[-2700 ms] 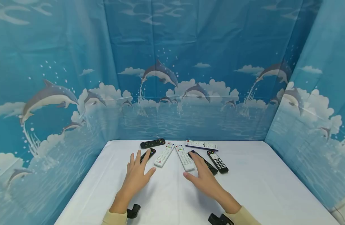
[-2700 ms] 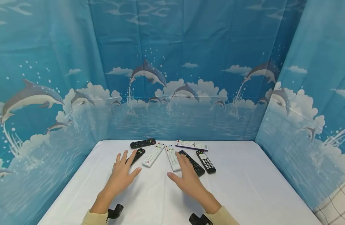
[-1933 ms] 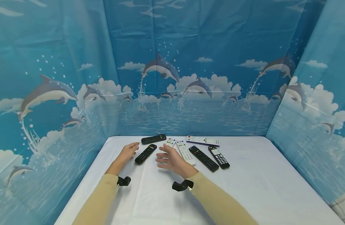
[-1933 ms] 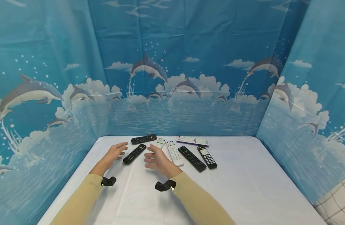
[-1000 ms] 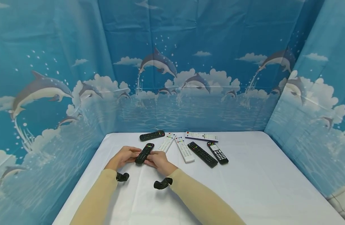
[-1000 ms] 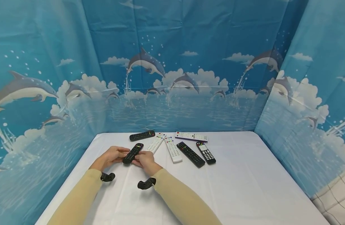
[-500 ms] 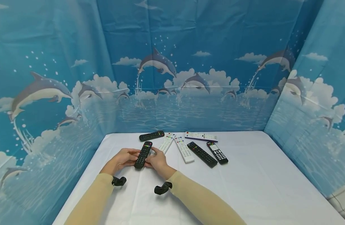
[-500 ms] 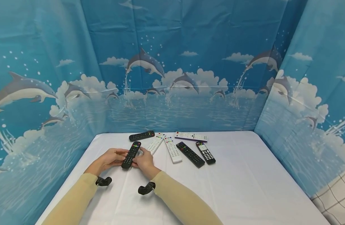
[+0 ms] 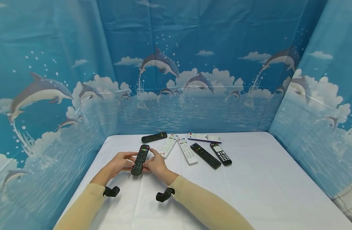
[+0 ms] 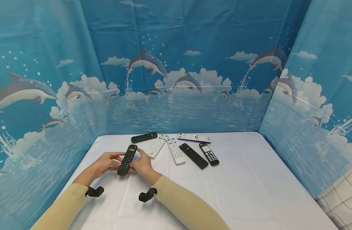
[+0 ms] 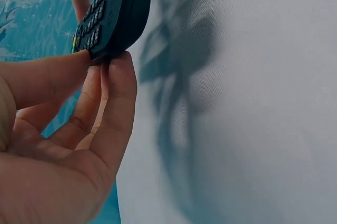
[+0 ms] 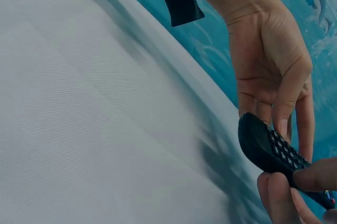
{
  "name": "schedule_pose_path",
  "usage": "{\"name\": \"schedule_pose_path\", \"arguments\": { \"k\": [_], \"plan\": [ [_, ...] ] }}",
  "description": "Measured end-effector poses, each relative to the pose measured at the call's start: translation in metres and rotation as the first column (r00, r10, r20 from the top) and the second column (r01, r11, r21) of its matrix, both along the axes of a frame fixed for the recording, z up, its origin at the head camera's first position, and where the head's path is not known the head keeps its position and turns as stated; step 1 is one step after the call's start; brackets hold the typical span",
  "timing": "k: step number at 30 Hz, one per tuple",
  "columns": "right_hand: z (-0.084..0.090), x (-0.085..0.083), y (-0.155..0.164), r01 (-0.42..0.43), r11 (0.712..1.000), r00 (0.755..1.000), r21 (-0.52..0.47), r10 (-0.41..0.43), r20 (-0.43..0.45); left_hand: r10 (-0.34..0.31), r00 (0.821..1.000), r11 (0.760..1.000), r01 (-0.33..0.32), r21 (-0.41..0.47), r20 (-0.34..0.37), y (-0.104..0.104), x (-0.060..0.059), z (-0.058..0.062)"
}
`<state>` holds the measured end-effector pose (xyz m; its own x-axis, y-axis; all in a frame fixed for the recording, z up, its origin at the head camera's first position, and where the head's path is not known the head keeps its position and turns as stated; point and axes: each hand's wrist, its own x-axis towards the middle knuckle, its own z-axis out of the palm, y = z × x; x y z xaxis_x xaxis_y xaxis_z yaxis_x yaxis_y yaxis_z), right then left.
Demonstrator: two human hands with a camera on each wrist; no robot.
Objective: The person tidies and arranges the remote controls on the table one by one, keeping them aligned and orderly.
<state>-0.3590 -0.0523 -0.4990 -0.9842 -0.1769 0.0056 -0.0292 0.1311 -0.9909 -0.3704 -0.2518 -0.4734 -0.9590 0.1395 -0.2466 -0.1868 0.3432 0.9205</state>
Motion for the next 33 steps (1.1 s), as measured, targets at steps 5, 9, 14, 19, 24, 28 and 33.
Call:
{"name": "schedule_pose_path", "arguments": {
  "k": [5, 9, 14, 19, 24, 28, 33],
  "plan": [
    [0.000, 0.007, -0.007, -0.031, 0.998, 0.999, 0.060, 0.032, -0.016, -0.008, 1.000, 0.999, 0.007, -0.042, -0.026, -0.008, 0.016, 0.003],
    [0.001, 0.015, -0.016, -0.059, 0.996, 0.998, 0.070, 0.060, -0.013, -0.006, 1.000, 0.997, 0.004, -0.075, -0.028, -0.017, 0.027, 0.005],
    [0.001, 0.024, -0.030, -0.079, 0.996, 0.997, 0.030, 0.078, 0.023, 0.008, 1.000, 0.995, -0.011, -0.098, -0.027, -0.027, 0.039, 0.007],
    [-0.004, 0.032, -0.040, -0.125, 0.991, 0.983, -0.051, 0.130, 0.128, -0.001, 1.000, 0.991, 0.000, -0.137, -0.003, -0.037, 0.053, 0.009],
    [-0.003, 0.039, -0.044, -0.212, 0.938, 0.914, -0.276, 0.290, 0.284, 0.008, 1.000, 0.989, -0.007, -0.148, 0.009, -0.050, 0.062, 0.010],
    [0.001, 0.043, -0.044, -0.273, 0.892, 0.854, -0.361, 0.397, 0.335, 0.023, 1.000, 0.988, -0.020, -0.155, 0.013, -0.058, 0.066, 0.009],
    [0.003, 0.045, -0.043, -0.365, 0.853, 0.809, -0.373, 0.489, 0.325, 0.044, 0.998, 0.987, -0.036, -0.158, 0.045, -0.065, 0.066, 0.002]
  ]
}}
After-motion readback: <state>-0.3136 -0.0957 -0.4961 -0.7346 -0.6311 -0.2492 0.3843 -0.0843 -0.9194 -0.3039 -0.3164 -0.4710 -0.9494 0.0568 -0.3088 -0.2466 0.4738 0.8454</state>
